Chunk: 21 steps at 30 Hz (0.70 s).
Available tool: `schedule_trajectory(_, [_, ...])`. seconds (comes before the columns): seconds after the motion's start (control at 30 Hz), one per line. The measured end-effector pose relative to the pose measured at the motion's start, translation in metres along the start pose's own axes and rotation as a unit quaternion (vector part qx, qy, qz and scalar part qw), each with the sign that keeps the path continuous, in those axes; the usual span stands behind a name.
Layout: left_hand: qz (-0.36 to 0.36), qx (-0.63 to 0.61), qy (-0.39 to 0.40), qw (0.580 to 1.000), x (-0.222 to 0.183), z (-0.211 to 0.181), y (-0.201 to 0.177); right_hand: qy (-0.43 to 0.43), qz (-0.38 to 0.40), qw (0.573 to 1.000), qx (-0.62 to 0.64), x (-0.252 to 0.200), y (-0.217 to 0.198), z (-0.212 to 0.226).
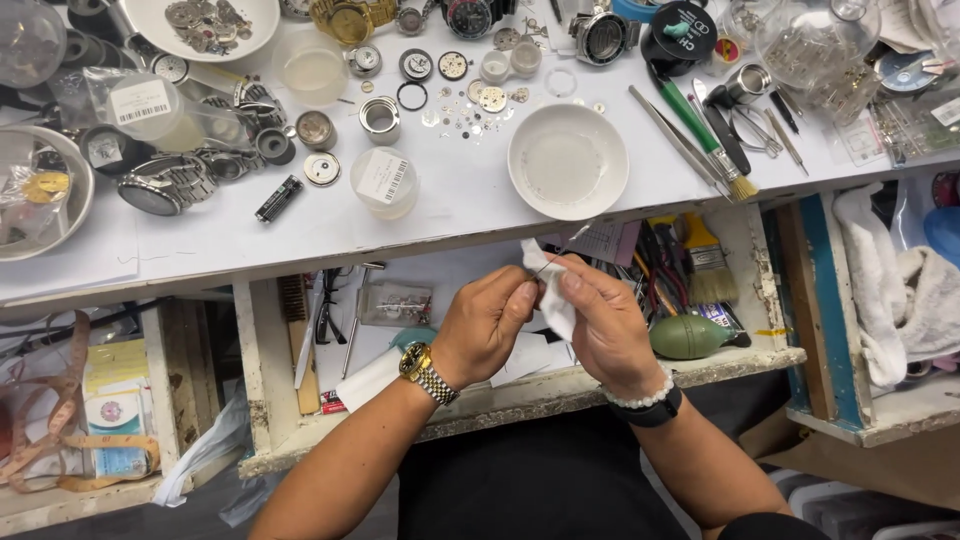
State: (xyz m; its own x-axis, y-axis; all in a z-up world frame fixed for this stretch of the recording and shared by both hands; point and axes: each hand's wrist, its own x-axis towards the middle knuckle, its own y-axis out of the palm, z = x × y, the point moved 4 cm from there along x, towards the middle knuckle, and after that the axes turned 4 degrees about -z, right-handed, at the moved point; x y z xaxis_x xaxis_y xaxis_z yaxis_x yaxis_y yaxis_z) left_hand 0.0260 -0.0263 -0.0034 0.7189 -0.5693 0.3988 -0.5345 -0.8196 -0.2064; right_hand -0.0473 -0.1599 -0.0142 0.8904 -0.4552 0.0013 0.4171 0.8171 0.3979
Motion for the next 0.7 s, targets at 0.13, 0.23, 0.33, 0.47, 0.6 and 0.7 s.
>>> schedule_trajectory(0.13, [0.008, 0.064, 0.014, 0.998, 0.005, -0.009, -0.004, -0.039, 0.045, 0.996, -0.064, -0.002, 0.000, 0.003])
schedule_trajectory(0.23, [0.013, 0.151, 0.063, 0.986, 0.006, -0.018, 0.000, -0.126, 0.038, 0.967, -0.219, -0.003, 0.009, 0.018])
schedule_trajectory(0.33, [0.010, 0.196, 0.088, 0.977, 0.002, -0.018, 0.004, -0.157, 0.006, 0.961, -0.226, -0.003, 0.004, 0.014])
schedule_trajectory(0.47, [-0.024, 0.095, 0.034, 0.995, 0.002, -0.011, 0.002, -0.173, -0.030, 0.965, -0.194, -0.004, 0.001, 0.012])
schedule_trajectory(0.6, [-0.039, 0.174, 0.092, 0.980, -0.001, -0.010, 0.008, -0.184, -0.044, 0.963, -0.193, -0.004, 0.002, 0.010])
schedule_trajectory(0.7, [-0.026, 0.187, 0.112, 0.976, -0.003, -0.012, 0.014, -0.189, -0.047, 0.964, -0.184, -0.006, 0.006, 0.014])
